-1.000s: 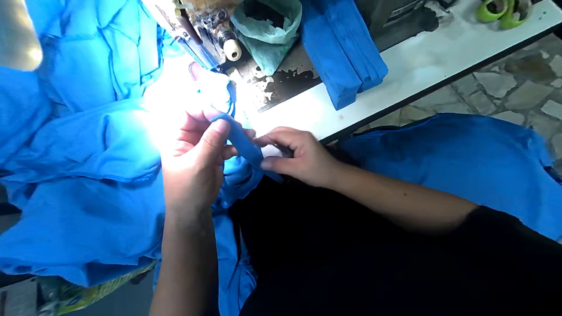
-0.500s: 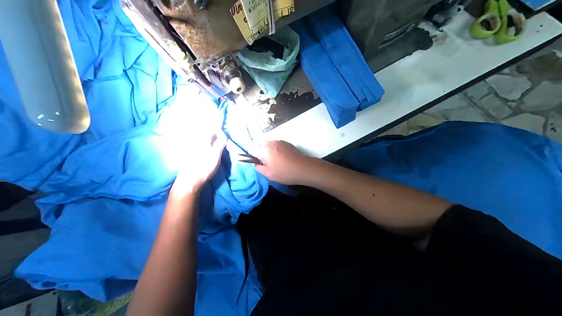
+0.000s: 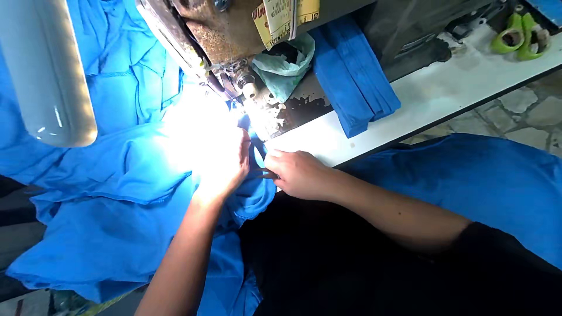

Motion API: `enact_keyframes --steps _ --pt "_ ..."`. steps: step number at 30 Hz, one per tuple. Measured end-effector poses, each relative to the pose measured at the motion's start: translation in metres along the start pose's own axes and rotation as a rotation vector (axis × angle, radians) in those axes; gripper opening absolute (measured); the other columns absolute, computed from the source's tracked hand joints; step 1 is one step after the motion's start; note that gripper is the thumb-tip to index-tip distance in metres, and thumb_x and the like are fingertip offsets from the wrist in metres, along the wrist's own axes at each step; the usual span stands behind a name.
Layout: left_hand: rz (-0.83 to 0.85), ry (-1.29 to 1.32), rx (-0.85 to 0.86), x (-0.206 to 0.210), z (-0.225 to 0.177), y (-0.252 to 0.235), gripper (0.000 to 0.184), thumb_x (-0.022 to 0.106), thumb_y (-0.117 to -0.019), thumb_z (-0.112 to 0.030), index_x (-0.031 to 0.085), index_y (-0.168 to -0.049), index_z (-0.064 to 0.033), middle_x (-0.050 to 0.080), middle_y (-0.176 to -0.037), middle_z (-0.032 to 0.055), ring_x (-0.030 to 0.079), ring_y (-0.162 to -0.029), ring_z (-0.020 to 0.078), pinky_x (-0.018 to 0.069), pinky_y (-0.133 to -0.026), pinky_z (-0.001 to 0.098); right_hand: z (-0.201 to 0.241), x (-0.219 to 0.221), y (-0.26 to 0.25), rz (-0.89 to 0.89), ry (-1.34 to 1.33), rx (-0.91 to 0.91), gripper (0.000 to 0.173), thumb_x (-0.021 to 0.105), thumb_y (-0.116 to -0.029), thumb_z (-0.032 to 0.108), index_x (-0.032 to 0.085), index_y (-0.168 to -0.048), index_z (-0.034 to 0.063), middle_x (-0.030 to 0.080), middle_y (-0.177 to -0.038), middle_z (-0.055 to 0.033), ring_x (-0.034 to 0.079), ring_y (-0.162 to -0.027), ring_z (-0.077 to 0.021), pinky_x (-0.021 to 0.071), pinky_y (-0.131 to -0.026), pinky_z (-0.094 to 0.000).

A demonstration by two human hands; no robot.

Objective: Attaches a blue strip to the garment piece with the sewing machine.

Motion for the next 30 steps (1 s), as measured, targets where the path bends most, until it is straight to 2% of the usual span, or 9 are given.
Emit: enact_keyframes --steps 3,7,10,12,14,18,21,24,30 --pt "0.014 -0.044 0.090 0.020 0.006 0.004 0.027 0.047 -0.1037 -0.015 0.069 -0.100 -0.0004 0.066 -0.126 0.0214 0.063 -0.117 0.0409 0.0450 -0.098 0.0598 0.000 0.004 0.003 -0.005 0.041 -0.033 0.008 0.071 -0.0913 0.007 0.067 -0.094 -0.0003 0.065 -0.095 -0.0135 0.067 -0.075 -0.0260 0.0535 -0.059 -0.0414" --pt "0.041 -0.082 0.051 0.032 0.017 0.001 0.022 0.049 -0.1034 -0.014 0.068 -0.104 -0.0019 0.069 -0.109 0.0200 0.067 -0.101 0.0406 0.0502 -0.082 0.0598 0.000 0.003 -0.006 -0.007 0.087 -0.015 0.010 0.069 -0.0920 0.006 0.068 -0.100 -0.0003 0.065 -0.098 -0.0143 0.068 -0.077 -0.0274 0.0537 -0.060 -0.0421" --pt "0.024 -0.089 0.045 0.033 0.020 -0.005 0.023 0.050 -0.1026 -0.014 0.069 -0.105 -0.0019 0.067 -0.124 0.0210 0.064 -0.113 0.0425 0.0472 -0.092 0.0626 -0.002 0.002 -0.010 0.007 0.075 0.008 0.013 0.068 -0.0935 0.007 0.070 -0.104 -0.0008 0.066 -0.101 -0.0155 0.068 -0.081 -0.0288 0.0545 -0.063 -0.0437" --pt "0.000 -0.056 0.076 0.034 0.012 -0.004 0.025 0.048 -0.1002 -0.013 0.068 -0.101 0.0010 0.062 -0.137 0.0225 0.059 -0.126 0.0428 0.0428 -0.101 0.0614 -0.001 0.003 -0.004 0.013 0.052 -0.011 0.009 0.068 -0.0928 0.007 0.068 -0.096 -0.0015 0.065 -0.096 -0.0155 0.068 -0.078 -0.0288 0.0540 -0.062 -0.0437" --pt "-0.012 0.006 0.109 0.036 0.002 0.003 0.024 0.048 -0.0980 -0.012 0.067 -0.096 0.0034 0.062 -0.134 0.0268 0.057 -0.129 0.0443 0.0423 -0.104 0.0608 0.000 0.006 0.005 0.021 0.021 -0.037 0.010 0.067 -0.0931 0.007 0.070 -0.097 -0.0019 0.067 -0.101 -0.0168 0.069 -0.079 -0.0295 0.0553 -0.063 -0.0444" --pt "0.017 0.030 0.053 0.035 0.005 0.002 0.022 0.050 -0.0988 -0.009 0.066 -0.093 0.0042 0.068 -0.104 0.0242 0.065 -0.105 0.0428 0.0466 -0.089 0.0588 -0.002 0.007 0.005 0.027 -0.043 -0.013 0.012 0.065 -0.0946 0.008 0.069 -0.096 -0.0032 0.066 -0.106 -0.0185 0.069 -0.081 -0.0297 0.0548 -0.063 -0.0445" --pt "0.060 0.037 0.007 0.030 0.008 -0.003 0.023 0.049 -0.1008 -0.010 0.066 -0.101 0.0051 0.066 -0.122 0.0261 0.063 -0.115 0.0439 0.0464 -0.095 0.0599 -0.004 0.003 -0.006 0.060 -0.084 0.060 0.009 0.069 -0.0923 0.008 0.067 -0.093 -0.0016 0.062 -0.100 -0.0157 0.065 -0.080 -0.0261 0.0538 -0.065 -0.0419" --pt "0.057 0.080 0.043 0.029 0.010 -0.002 0.021 0.050 -0.0970 -0.009 0.066 -0.095 0.0049 0.065 -0.126 0.0265 0.062 -0.117 0.0440 0.0460 -0.096 0.0587 -0.002 0.003 -0.006 0.090 -0.088 0.060 0.011 0.068 -0.0932 0.009 0.067 -0.091 -0.0013 0.060 -0.100 -0.0148 0.064 -0.080 -0.0240 0.0530 -0.065 -0.0394" --pt "0.131 0.168 -0.154 0.015 0.016 -0.022 0.023 0.049 -0.1031 -0.007 0.065 -0.106 0.0092 0.067 -0.123 0.0266 0.065 -0.112 0.0417 0.0468 -0.094 0.0585 -0.010 0.001 -0.014 -0.002 -0.174 0.077 0.012 0.066 -0.0931 0.007 0.066 -0.086 -0.0019 0.060 -0.090 -0.0136 0.063 -0.082 -0.0252 0.0512 -0.067 -0.0411"
Point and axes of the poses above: each hand's wrist, its own y-axis away from the middle knuckle, its own x-axis out of the palm, z = x × y, the point moved 6 cm from there along -y, towards the middle knuckle
